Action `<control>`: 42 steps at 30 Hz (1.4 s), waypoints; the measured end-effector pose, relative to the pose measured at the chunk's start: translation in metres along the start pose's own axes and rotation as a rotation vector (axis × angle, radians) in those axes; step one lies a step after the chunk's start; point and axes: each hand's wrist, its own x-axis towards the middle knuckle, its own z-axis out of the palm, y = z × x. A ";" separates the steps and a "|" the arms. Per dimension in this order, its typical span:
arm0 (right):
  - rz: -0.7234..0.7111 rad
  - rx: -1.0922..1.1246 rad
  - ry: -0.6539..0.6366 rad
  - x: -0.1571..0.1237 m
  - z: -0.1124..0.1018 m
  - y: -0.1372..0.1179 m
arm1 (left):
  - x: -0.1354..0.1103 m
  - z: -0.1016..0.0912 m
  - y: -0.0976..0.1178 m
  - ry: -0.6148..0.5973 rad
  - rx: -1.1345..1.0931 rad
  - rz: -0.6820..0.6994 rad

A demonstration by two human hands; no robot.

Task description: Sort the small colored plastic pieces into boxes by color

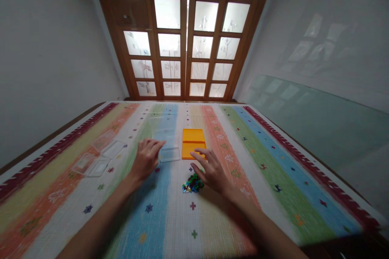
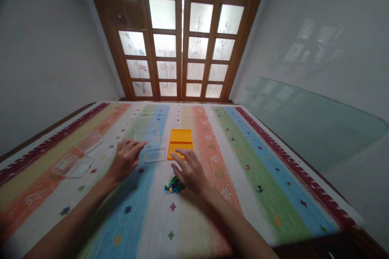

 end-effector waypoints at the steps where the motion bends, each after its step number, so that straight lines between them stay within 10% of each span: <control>1: -0.026 -0.028 0.003 -0.001 -0.002 -0.007 | -0.005 0.003 0.013 -0.012 -0.037 0.061; 8: -0.084 -0.142 -0.064 -0.024 0.002 -0.027 | -0.036 0.027 0.078 0.024 -0.204 0.346; 15: -0.058 -0.137 -0.097 -0.039 -0.008 -0.010 | -0.031 0.022 0.086 0.119 -0.215 0.444; 22: 0.017 -0.261 -0.113 -0.050 -0.029 0.061 | -0.022 0.003 0.010 0.176 0.050 0.204; 30: 0.172 -0.260 -0.194 -0.072 -0.029 0.097 | -0.033 0.003 -0.093 -0.071 0.281 -0.279; 42: 0.231 -0.187 -0.203 -0.074 -0.021 0.103 | -0.037 0.020 -0.132 -0.253 0.276 -0.479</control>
